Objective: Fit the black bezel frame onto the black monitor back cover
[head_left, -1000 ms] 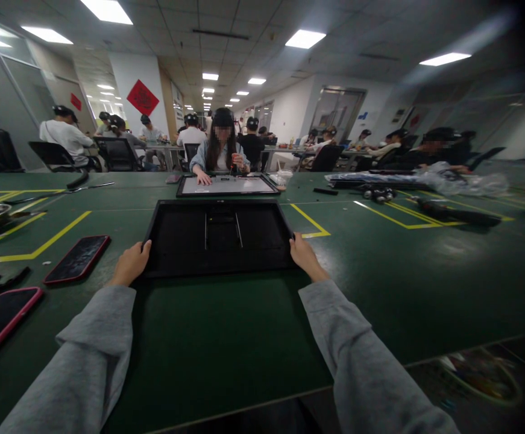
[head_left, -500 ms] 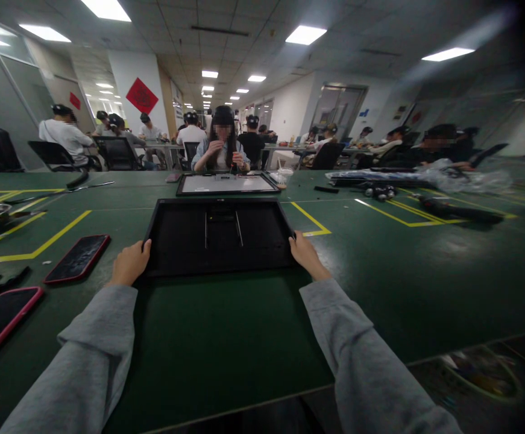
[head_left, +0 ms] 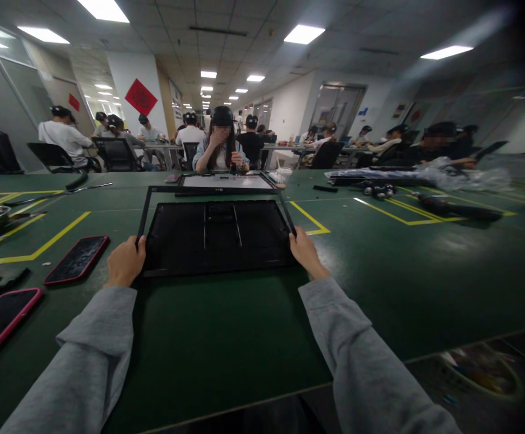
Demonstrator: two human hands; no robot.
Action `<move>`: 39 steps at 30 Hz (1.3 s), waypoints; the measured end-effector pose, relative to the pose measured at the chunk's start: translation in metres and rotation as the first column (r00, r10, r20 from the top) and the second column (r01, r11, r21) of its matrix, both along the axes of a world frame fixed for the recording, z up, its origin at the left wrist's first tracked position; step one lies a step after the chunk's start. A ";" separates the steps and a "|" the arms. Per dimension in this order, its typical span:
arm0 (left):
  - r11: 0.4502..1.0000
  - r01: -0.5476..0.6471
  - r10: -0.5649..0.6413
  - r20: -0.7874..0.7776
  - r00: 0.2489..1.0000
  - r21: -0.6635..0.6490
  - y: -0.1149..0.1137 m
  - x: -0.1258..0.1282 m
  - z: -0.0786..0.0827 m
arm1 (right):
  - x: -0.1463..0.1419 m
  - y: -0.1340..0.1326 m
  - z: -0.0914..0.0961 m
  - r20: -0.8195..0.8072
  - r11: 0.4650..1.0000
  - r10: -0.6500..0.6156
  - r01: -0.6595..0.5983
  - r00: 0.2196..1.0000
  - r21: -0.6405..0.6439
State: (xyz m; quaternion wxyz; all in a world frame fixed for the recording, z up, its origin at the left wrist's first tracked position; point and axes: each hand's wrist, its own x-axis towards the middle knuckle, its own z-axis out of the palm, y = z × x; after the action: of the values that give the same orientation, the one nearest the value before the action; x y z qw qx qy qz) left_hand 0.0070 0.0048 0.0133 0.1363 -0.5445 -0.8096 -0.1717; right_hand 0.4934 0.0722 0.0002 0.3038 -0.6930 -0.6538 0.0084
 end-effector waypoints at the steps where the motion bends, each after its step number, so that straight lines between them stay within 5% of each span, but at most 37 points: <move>1: 0.999 -0.001 0.001 -0.011 1.000 0.037 -0.001 0.000 0.000 | -0.001 -0.001 0.001 -0.011 1.000 0.007 -0.007 1.000 0.006; 12: 0.917 -0.016 -0.027 0.102 0.994 0.398 -0.014 0.014 0.017 | -0.012 -0.018 0.024 -0.161 0.974 -0.116 0.144 0.980 0.177; 18: 0.888 -0.018 -0.057 0.149 0.987 0.459 -0.020 0.020 0.025 | -0.017 -0.030 0.036 -0.207 0.963 -0.167 0.205 0.964 0.177; 30: 0.922 0.022 -0.076 0.125 0.989 0.386 -0.015 0.016 0.018 | -0.012 -0.019 0.024 -0.146 0.954 -0.148 0.180 0.978 0.238; 39: 0.980 0.054 -0.072 0.087 0.994 0.190 -0.004 0.008 0.006 | -0.002 -0.001 0.004 -0.053 0.975 -0.081 0.090 0.995 0.204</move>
State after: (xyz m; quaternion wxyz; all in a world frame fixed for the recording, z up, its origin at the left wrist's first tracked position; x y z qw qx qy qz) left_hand 0.0146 0.0006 0.0197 0.1433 -0.5460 -0.7776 -0.2769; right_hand 0.4917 0.0708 0.0044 0.3885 -0.6850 -0.6137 -0.0573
